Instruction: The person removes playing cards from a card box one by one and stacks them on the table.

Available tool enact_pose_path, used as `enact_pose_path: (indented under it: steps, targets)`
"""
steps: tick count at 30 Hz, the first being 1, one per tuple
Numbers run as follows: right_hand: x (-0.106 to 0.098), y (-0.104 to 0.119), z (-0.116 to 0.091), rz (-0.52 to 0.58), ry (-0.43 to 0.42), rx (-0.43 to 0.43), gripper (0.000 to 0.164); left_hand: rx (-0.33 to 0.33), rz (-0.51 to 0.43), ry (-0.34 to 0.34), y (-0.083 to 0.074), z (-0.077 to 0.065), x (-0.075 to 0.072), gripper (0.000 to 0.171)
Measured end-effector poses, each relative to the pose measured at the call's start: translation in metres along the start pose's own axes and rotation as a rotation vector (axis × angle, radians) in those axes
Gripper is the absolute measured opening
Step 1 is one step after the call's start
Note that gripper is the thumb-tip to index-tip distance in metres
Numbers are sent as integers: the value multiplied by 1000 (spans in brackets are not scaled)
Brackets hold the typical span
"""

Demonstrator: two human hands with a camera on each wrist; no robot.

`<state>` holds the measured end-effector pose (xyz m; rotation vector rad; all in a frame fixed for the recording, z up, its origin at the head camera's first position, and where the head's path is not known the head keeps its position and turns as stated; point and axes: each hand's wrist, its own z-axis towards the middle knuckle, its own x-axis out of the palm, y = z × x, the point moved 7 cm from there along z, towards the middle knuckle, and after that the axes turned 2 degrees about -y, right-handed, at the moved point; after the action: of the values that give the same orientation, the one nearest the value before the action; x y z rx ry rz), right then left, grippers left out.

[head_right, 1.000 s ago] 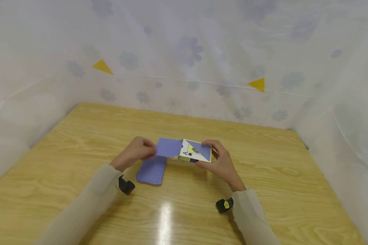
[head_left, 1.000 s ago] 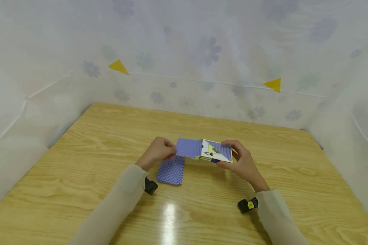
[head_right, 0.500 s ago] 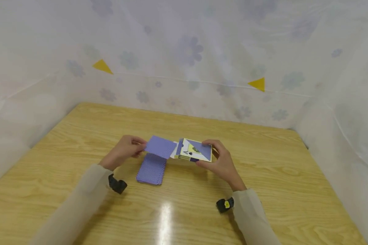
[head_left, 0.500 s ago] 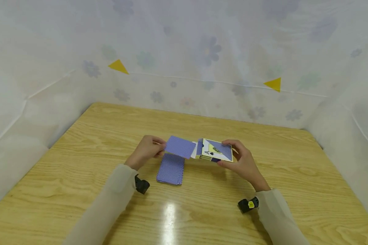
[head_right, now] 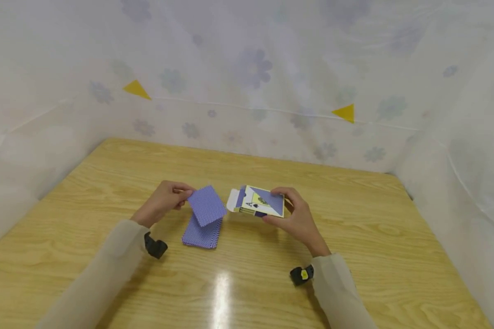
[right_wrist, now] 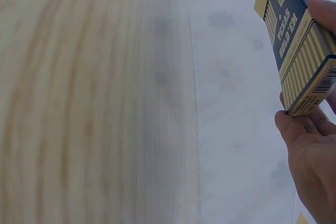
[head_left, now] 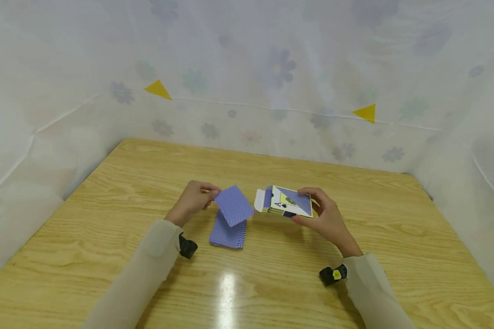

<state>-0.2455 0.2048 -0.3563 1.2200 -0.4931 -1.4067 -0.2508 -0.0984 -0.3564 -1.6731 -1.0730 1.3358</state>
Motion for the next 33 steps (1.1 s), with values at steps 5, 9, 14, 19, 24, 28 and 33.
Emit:
enact_pose_path:
  steps: [5, 9, 14, 19, 24, 28, 33]
  targets:
    - [0, 0, 0, 3, 1, -1, 58, 8, 32, 18, 0, 2, 1, 28]
    - [0, 0, 0, 7, 5, -4, 58, 35, 75, 57, 2, 5, 2, 27]
    - [1, 2, -1, 14, 7, 0, 57, 56, 174, 107, 7, 9, 5, 26]
    - [3, 4, -1, 19, 14, 9, 56, 60, 280, 120, 11, 12, 8, 24]
    - [5, 3, -1, 14, 21, 10, 56, 73, 341, 135, 13, 14, 11, 24]
    - [6, 2, 0, 11, 23, 8, 57, 56, 319, 135, 16, 14, 11, 20]
    - [7, 3, 0, 8, 27, 8, 57, 27, 250, 148, 18, 14, 12, 17]
